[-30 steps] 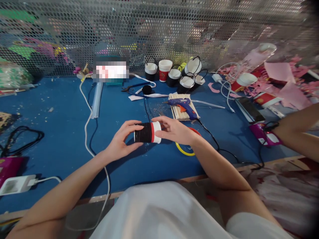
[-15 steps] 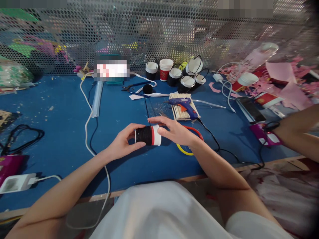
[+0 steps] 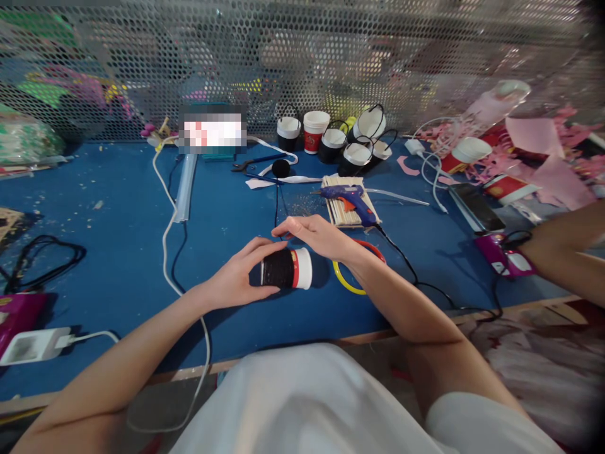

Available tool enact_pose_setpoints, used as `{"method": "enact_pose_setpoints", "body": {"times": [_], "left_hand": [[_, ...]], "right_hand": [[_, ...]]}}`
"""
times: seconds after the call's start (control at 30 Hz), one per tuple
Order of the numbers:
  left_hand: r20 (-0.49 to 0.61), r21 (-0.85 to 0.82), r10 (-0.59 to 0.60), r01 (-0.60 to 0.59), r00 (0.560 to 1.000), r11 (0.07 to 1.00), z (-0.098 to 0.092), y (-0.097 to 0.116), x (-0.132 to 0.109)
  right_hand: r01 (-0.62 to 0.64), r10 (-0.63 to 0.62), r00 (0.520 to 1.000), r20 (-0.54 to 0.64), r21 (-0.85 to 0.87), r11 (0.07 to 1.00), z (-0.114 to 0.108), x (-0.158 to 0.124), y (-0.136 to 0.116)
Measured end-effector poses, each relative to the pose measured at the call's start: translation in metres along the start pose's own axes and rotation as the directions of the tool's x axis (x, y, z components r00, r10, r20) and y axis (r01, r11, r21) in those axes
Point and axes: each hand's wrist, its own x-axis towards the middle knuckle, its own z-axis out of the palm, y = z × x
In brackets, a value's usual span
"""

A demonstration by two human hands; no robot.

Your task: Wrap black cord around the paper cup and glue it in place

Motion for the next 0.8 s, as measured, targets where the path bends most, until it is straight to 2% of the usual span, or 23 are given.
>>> {"method": "enact_pose_setpoints", "body": {"times": [0.13,0.2,0.23,0.3,0.33,0.4,0.43,0.47,0.5,0.53,0.6,0.67,0.8], "left_hand": [[0.030,0.028,-0.025,0.024,0.999,0.999,0.000,0.002,0.001],[0.020,0.031,-0.041,0.040,0.999,0.999,-0.001,0.004,0.002],[0.014,0.033,-0.047,0.047,0.999,0.998,-0.002,0.004,0.002],[0.007,0.041,-0.066,0.065,0.998,0.997,-0.004,0.004,0.002],[0.002,0.043,-0.075,0.075,0.997,0.996,-0.005,0.003,0.002],[-0.019,0.038,-0.096,0.096,0.995,0.995,-0.005,0.001,0.002],[-0.028,0.033,-0.105,0.106,0.994,0.994,-0.006,-0.001,0.001],[-0.038,0.031,-0.117,0.118,0.992,0.992,-0.005,-0.003,0.001],[-0.049,0.033,-0.124,0.126,0.991,0.992,-0.005,-0.004,0.001],[-0.059,0.034,-0.131,0.133,0.990,0.991,-0.005,-0.006,0.001],[-0.078,0.018,-0.143,0.144,0.987,0.989,-0.004,-0.009,0.001],[-0.083,-0.028,-0.160,0.158,0.984,0.987,-0.004,-0.011,0.001],[-0.073,-0.085,-0.174,0.168,0.982,0.982,-0.004,-0.013,0.002]], "right_hand": [[-0.001,0.003,0.997,0.075,-0.030,1.000,0.004,0.004,-0.002],[0.008,0.000,0.998,0.069,-0.108,0.994,0.001,0.003,-0.002],[0.013,-0.009,1.000,0.024,-0.167,0.986,-0.003,0.001,-0.002],[-0.007,-0.048,0.984,-0.171,-0.307,0.952,-0.016,-0.006,-0.003],[-0.046,-0.075,0.950,-0.303,-0.374,0.926,-0.026,-0.011,-0.002],[-0.178,-0.128,0.832,-0.540,-0.479,0.860,-0.048,-0.021,0.002],[-0.262,-0.147,0.778,-0.610,-0.528,0.808,-0.059,-0.026,0.006],[-0.348,-0.147,0.750,-0.645,-0.572,0.743,-0.069,-0.030,0.011],[-0.419,-0.120,0.747,-0.654,-0.603,0.679,-0.078,-0.033,0.018],[-0.462,-0.075,0.768,-0.636,-0.632,0.623,-0.086,-0.035,0.025],[-0.468,-0.003,0.826,-0.563,-0.689,0.553,-0.094,-0.037,0.040],[-0.463,0.011,0.839,-0.545,-0.702,0.542,-0.095,-0.036,0.053],[-0.482,0.002,0.794,-0.608,-0.627,0.612,-0.090,-0.034,0.062]]}}
